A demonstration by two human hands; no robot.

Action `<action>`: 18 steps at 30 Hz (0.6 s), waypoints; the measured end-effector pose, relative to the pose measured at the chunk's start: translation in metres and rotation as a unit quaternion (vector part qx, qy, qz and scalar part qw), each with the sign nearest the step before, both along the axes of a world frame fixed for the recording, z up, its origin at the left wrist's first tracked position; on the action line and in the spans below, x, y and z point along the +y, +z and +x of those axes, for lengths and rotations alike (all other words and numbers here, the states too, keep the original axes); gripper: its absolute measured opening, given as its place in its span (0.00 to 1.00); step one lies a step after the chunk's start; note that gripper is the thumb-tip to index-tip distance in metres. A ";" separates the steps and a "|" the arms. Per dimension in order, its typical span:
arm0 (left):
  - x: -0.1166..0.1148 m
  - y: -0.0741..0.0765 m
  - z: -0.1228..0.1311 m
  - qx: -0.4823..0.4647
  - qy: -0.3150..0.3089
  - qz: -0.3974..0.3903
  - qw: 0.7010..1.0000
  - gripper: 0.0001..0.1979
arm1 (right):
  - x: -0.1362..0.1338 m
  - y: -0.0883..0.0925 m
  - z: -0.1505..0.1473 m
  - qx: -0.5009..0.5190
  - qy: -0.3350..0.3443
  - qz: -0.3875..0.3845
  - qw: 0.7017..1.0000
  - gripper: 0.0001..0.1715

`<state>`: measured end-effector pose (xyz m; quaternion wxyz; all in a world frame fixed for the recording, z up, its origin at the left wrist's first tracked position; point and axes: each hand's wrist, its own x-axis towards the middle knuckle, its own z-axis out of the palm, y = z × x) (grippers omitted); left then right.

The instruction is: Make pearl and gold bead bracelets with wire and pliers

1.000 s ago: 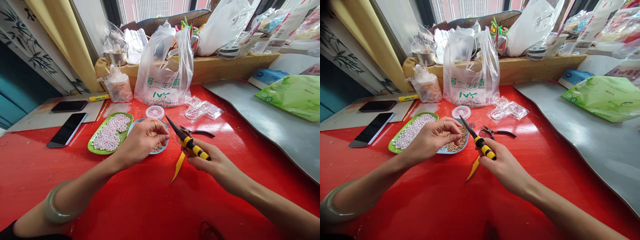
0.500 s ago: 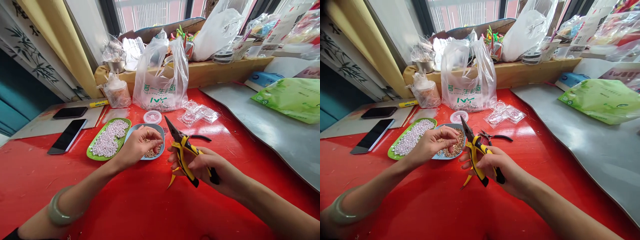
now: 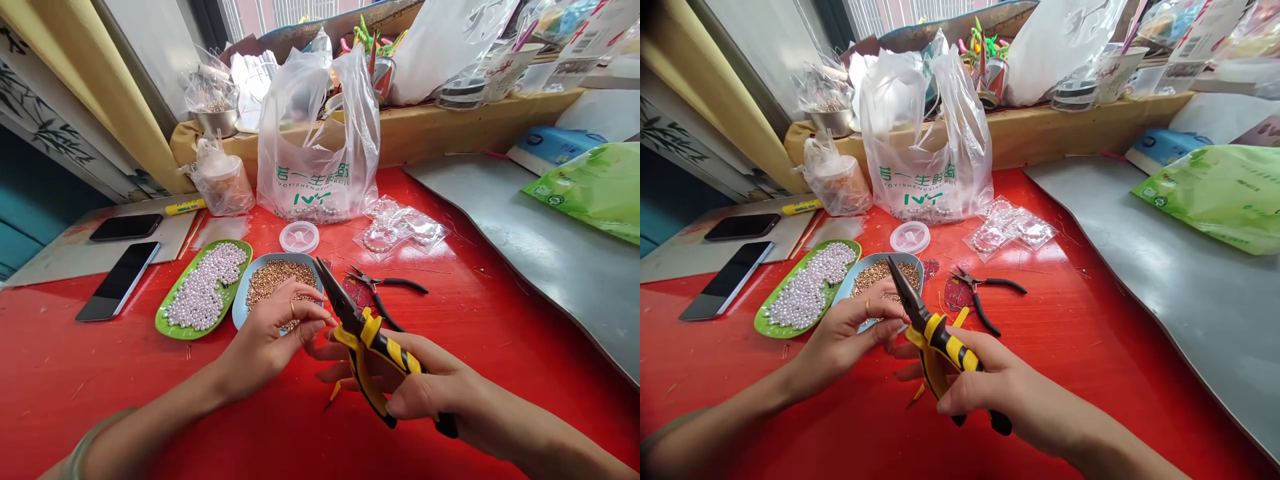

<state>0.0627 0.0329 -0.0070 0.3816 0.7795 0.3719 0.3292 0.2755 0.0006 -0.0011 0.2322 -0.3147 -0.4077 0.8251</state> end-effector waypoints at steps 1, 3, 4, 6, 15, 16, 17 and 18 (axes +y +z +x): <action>0.000 0.000 0.000 0.002 -0.007 0.020 1.000 0.07 | 0.001 0.000 0.001 -0.004 0.010 0.006 1.000 0.31; -0.001 0.001 0.000 0.007 -0.011 0.065 0.998 0.08 | 0.002 0.002 0.004 -0.018 0.021 0.018 0.999 0.32; -0.001 0.002 0.000 0.009 -0.010 0.088 0.996 0.09 | 0.002 0.004 0.004 -0.037 0.025 0.025 0.999 0.32; -0.002 0.004 -0.001 0.017 -0.006 0.118 0.993 0.11 | 0.000 0.008 0.005 -0.100 0.028 0.054 0.993 0.33; -0.004 0.011 -0.002 0.074 -0.002 0.219 0.973 0.11 | -0.014 0.002 -0.014 -0.338 -0.125 0.552 0.752 0.26; -0.004 0.011 -0.002 0.080 -0.008 0.230 0.970 0.11 | -0.015 -0.001 -0.015 -0.361 -0.137 0.582 0.716 0.25; -0.005 0.010 -0.003 0.084 -0.012 0.244 0.966 0.12 | -0.015 -0.004 -0.016 -0.384 -0.148 0.608 0.680 0.24; -0.005 0.009 -0.004 0.089 -0.015 0.263 0.961 0.13 | -0.015 -0.006 -0.016 -0.404 -0.156 0.629 0.646 0.24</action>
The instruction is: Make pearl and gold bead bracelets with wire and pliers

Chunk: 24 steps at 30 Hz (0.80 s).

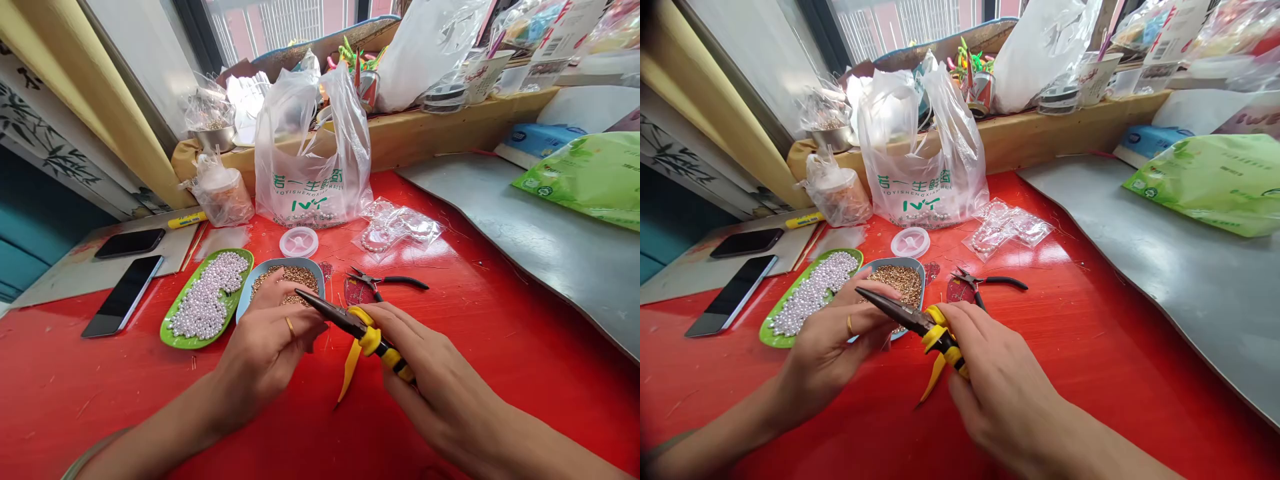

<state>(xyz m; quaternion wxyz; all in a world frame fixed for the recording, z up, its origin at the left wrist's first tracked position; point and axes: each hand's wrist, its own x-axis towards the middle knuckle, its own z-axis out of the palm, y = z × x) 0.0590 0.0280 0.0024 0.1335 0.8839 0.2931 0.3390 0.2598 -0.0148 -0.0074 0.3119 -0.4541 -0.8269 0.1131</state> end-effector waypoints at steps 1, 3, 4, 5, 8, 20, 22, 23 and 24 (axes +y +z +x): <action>0.000 -0.001 -0.001 0.007 0.000 0.022 1.000 0.13 | 0.000 -0.002 0.001 -0.020 -0.010 0.033 0.999 0.24; -0.001 -0.002 -0.003 0.017 0.001 0.070 0.997 0.13 | 0.000 -0.005 0.002 -0.048 -0.018 0.086 0.995 0.24; -0.001 -0.003 -0.003 0.021 0.005 0.091 0.996 0.13 | 0.000 -0.006 0.003 -0.055 -0.017 0.108 0.992 0.24; -0.001 -0.004 -0.004 0.025 0.010 0.106 0.994 0.13 | 0.001 -0.006 0.003 -0.059 -0.016 0.128 0.990 0.24; -0.001 -0.005 -0.004 0.025 0.027 0.127 0.991 0.12 | 0.002 -0.007 0.004 -0.073 -0.017 0.164 0.984 0.25; 0.003 -0.005 -0.006 0.025 0.009 0.109 0.994 0.20 | -0.003 -0.002 0.010 0.044 -0.023 -0.020 0.999 0.28; 0.002 -0.004 -0.005 0.024 0.009 0.067 0.997 0.20 | -0.004 0.007 0.011 0.113 -0.012 -0.112 0.987 0.27; 0.002 -0.003 -0.005 0.022 0.008 0.051 0.998 0.20 | -0.004 0.011 0.011 0.136 -0.005 -0.157 0.978 0.26; 0.002 -0.002 -0.004 0.019 0.009 0.036 0.999 0.20 | -0.003 0.015 0.010 0.157 -0.002 -0.181 0.971 0.25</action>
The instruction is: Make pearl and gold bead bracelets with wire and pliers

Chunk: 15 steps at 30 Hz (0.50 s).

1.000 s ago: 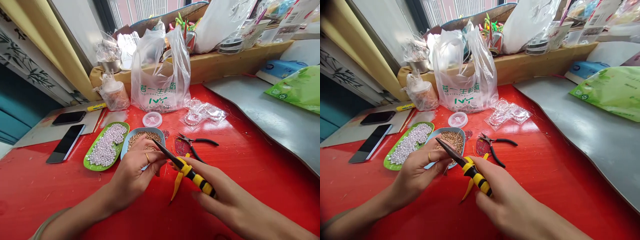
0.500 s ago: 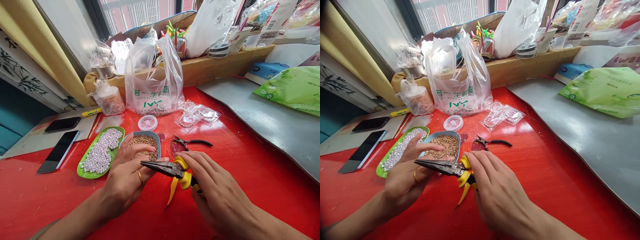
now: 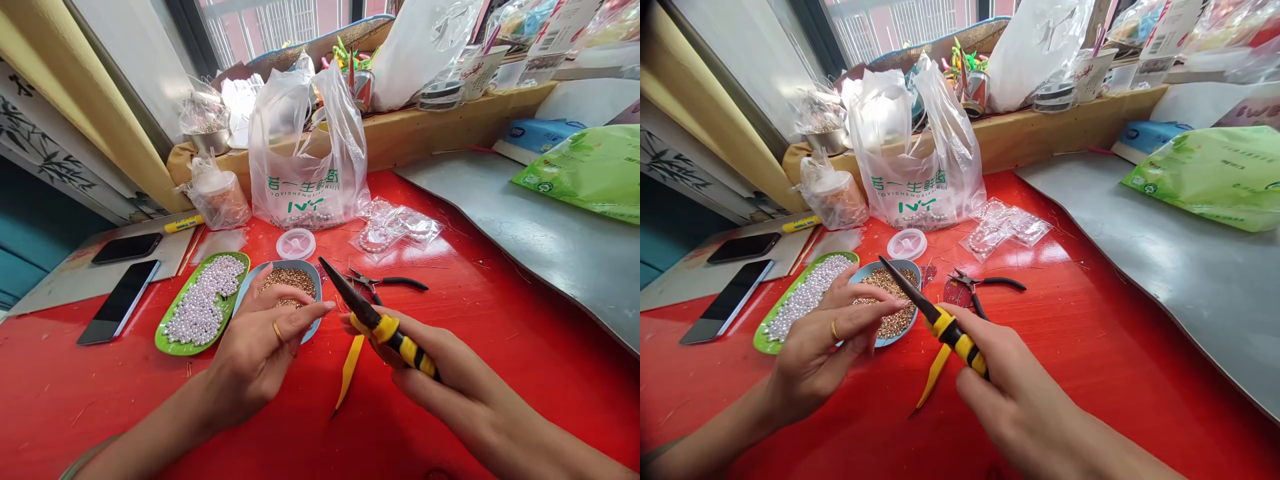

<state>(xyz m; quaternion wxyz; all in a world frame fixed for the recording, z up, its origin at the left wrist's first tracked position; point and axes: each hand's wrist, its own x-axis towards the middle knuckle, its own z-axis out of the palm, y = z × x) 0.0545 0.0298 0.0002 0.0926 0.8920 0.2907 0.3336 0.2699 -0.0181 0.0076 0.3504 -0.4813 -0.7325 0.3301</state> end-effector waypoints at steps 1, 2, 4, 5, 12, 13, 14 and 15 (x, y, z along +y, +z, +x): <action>0.000 0.001 0.000 -0.005 0.000 -0.013 1.000 0.19 | 0.000 0.003 -0.001 0.012 0.003 -0.023 1.000 0.24; 0.000 0.003 0.000 -0.010 0.000 -0.028 1.000 0.17 | 0.001 0.006 -0.002 0.020 0.003 -0.035 0.999 0.23; 0.000 0.007 0.001 -0.020 0.003 -0.064 0.998 0.15 | 0.001 0.008 -0.003 0.016 0.005 -0.035 0.999 0.23; -0.001 0.008 0.001 -0.029 0.006 -0.086 0.996 0.14 | 0.001 0.008 -0.004 0.007 0.007 -0.020 1.000 0.23; -0.007 0.010 0.009 -0.164 0.001 -0.200 0.966 0.05 | -0.005 -0.018 -0.004 -0.184 -0.021 0.265 0.946 0.25; -0.009 0.009 0.011 -0.172 0.002 -0.219 0.960 0.03 | -0.005 -0.022 -0.004 -0.202 -0.028 0.291 0.935 0.25; -0.009 0.008 0.012 -0.180 0.000 -0.232 0.956 0.03 | -0.005 -0.024 -0.005 -0.214 -0.033 0.307 0.927 0.25; -0.010 0.008 0.013 -0.185 -0.004 -0.238 0.954 0.04 | -0.004 -0.026 -0.006 -0.220 -0.038 0.315 0.923 0.25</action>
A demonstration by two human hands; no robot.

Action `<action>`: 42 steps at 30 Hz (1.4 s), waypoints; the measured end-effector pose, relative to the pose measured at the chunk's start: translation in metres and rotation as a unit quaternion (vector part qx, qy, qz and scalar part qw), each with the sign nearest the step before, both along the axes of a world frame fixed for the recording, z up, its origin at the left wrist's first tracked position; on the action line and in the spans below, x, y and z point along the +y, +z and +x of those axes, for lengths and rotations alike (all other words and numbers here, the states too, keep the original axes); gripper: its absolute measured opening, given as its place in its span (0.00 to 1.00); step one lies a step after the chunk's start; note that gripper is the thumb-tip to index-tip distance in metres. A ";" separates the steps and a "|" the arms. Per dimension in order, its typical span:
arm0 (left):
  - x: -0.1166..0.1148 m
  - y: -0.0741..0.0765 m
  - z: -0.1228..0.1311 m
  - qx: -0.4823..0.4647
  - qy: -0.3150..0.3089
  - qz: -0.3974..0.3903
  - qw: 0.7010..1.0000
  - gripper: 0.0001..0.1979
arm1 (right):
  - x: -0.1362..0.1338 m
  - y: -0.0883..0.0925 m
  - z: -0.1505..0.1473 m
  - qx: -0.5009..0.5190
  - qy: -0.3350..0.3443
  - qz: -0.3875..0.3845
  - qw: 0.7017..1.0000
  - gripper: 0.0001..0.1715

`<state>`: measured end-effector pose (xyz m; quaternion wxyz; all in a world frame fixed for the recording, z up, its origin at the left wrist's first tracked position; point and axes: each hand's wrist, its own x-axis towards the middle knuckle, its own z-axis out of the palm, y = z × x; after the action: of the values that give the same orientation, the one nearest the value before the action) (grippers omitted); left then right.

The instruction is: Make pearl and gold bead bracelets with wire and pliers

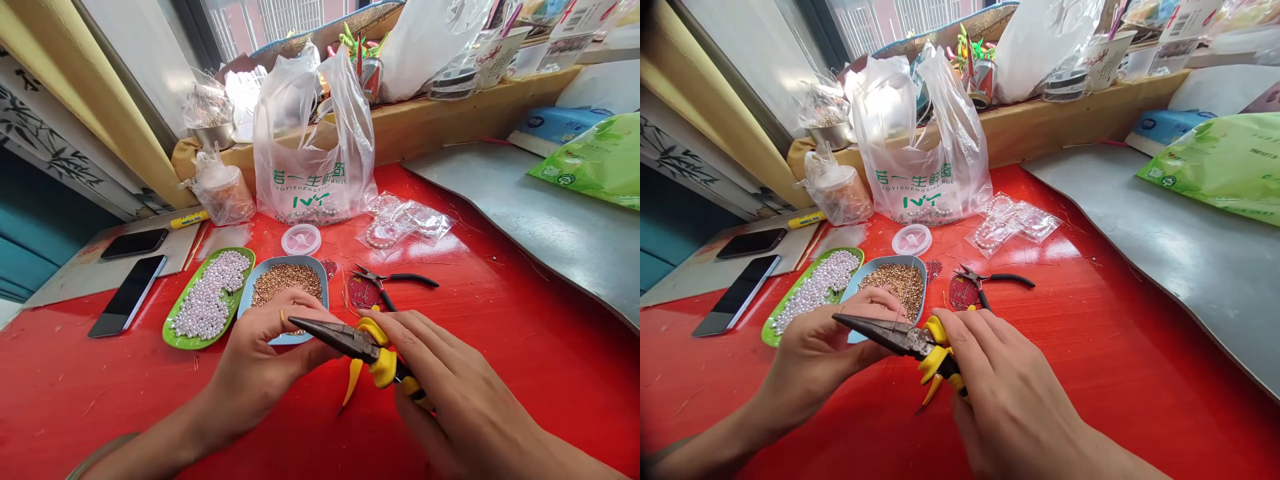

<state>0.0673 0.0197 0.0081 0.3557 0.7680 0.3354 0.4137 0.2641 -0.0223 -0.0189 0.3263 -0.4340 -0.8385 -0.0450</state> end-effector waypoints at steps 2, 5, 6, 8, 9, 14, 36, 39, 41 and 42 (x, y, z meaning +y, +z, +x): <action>0.000 -0.001 0.001 -0.005 -0.006 0.011 1.000 0.06 | 0.001 -0.002 -0.002 -0.002 -0.001 0.007 1.000 0.26; 0.001 -0.001 0.001 -0.001 -0.006 0.054 0.999 0.07 | 0.002 -0.001 -0.003 -0.008 0.009 0.012 1.000 0.27; 0.002 -0.001 0.001 0.002 -0.007 0.068 0.998 0.06 | 0.002 -0.001 -0.003 -0.009 0.011 0.017 1.000 0.26; 0.003 -0.001 0.000 0.013 -0.011 0.096 0.995 0.05 | 0.001 -0.001 -0.002 -0.011 0.009 0.021 1.000 0.26; 0.003 -0.001 0.000 0.020 -0.012 0.111 0.994 0.05 | 0.001 -0.001 -0.002 -0.013 0.008 0.018 1.000 0.26; 0.003 0.001 0.000 0.059 -0.006 0.160 0.985 0.04 | 0.001 -0.003 -0.001 -0.019 0.008 -0.001 1.000 0.27; 0.004 0.001 -0.001 0.085 0.000 0.222 0.971 0.06 | 0.004 0.003 -0.002 -0.029 0.021 0.020 0.999 0.27; 0.003 0.001 -0.003 0.094 0.000 0.226 0.969 0.06 | 0.004 0.001 -0.002 -0.021 0.023 0.013 0.999 0.27; 0.003 0.001 -0.003 0.097 -0.002 0.234 0.967 0.06 | 0.004 -0.001 -0.002 -0.017 0.022 0.011 1.000 0.27; 0.002 0.002 -0.003 0.097 -0.001 0.237 0.967 0.05 | 0.004 -0.001 -0.002 -0.009 0.020 0.012 1.000 0.26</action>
<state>0.0647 0.0221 0.0097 0.1298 0.8672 0.2592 0.4049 0.2623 -0.0186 -0.0197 0.3244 -0.4127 -0.8495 -0.0521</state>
